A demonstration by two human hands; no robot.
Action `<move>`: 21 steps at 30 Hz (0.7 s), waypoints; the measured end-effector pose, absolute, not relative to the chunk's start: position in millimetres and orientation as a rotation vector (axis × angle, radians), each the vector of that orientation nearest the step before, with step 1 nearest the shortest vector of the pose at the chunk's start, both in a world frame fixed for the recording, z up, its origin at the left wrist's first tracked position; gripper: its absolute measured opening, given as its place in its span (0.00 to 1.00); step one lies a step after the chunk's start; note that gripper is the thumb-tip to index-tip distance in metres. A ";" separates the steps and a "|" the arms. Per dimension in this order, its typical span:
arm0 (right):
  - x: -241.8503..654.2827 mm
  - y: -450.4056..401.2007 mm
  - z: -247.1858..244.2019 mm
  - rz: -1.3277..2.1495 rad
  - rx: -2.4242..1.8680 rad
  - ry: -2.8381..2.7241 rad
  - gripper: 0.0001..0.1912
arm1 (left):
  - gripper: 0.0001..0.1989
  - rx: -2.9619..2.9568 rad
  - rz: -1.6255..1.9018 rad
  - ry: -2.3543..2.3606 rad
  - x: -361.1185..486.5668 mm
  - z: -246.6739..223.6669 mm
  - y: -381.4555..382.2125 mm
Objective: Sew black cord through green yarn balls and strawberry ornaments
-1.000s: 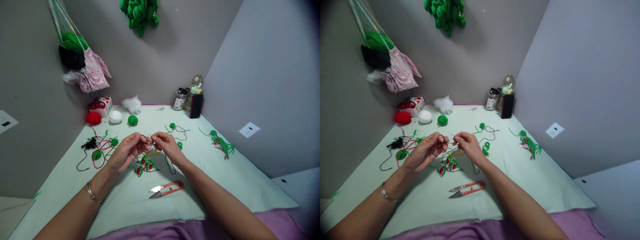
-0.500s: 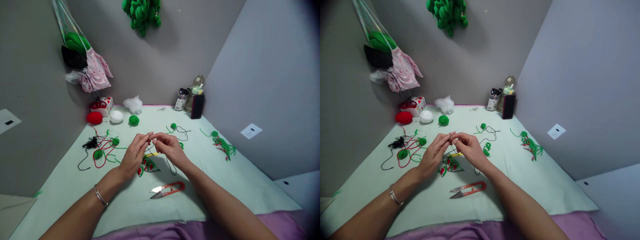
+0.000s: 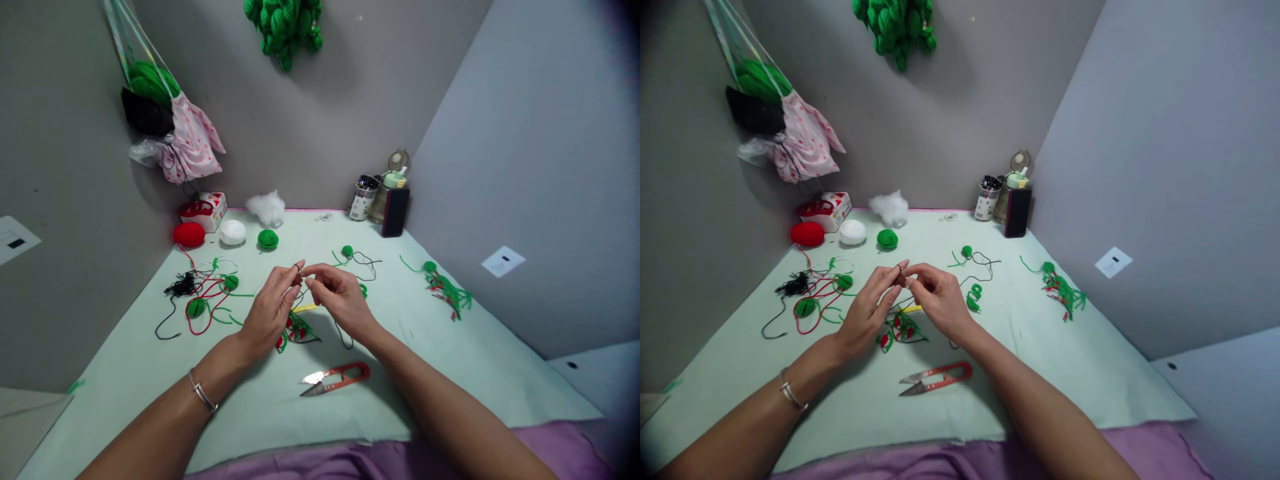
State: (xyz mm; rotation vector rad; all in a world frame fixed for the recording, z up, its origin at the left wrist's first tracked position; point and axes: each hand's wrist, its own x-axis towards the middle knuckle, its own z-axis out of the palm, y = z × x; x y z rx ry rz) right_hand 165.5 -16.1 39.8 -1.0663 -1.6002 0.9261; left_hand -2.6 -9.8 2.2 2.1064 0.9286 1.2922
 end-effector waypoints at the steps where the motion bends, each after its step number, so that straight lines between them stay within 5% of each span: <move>1: 165.7 -15.8 39.3 0.921 -1.069 -1.605 0.10 | 0.23 2.110 1.288 0.930 -2.7 2.0 -9.8; 21: 166.4 -15.3 29.3 0.622 -1.170 -1.802 0.10 | 0.23 2.177 1.208 0.999 -2.6 -2.5 -8.8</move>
